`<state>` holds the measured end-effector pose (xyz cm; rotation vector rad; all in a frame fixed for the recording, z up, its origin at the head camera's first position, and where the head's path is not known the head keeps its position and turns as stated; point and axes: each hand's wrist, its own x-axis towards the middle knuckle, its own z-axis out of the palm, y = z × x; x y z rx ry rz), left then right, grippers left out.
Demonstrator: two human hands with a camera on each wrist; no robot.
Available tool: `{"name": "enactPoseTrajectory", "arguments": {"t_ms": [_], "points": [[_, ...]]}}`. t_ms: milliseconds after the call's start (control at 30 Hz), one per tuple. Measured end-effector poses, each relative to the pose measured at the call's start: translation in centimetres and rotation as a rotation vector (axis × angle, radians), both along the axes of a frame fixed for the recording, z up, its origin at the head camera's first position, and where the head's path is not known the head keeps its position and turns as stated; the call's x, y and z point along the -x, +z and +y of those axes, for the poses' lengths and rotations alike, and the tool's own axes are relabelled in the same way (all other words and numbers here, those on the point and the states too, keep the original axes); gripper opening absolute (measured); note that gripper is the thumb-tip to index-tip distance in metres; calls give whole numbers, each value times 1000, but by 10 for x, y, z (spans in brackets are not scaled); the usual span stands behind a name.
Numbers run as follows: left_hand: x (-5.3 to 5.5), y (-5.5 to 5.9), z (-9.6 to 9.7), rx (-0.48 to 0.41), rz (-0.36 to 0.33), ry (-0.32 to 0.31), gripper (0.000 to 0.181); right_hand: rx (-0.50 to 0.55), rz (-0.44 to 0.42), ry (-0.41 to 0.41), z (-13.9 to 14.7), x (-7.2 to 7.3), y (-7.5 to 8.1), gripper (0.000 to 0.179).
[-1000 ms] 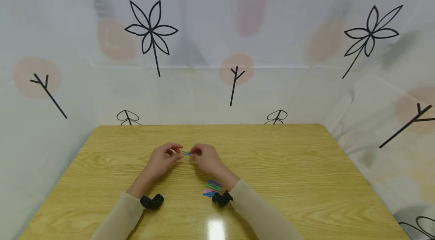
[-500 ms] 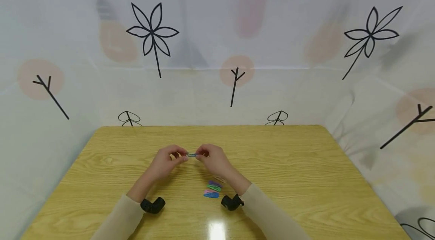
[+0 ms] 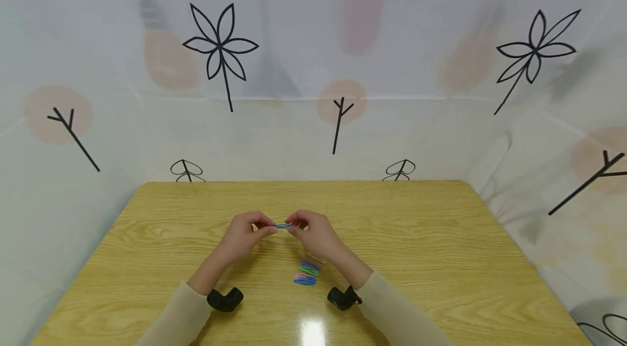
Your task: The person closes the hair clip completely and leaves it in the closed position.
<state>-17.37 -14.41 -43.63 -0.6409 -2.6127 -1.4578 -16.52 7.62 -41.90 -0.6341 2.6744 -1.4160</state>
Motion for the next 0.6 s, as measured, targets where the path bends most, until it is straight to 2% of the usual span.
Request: {"name": "enactPoseTrajectory", "arguments": {"t_ms": [133,433,600], "points": [[-1,1,4,-6,10,-7,5,36,-10,8,3,-1,-2,16],[-5,2,9,6,-39,-80,7,86,-41,19,11,-6,-8,14],[-5,2,11,4,-31,-114,9,105,-51,8,15,-7,-9,13]]}}
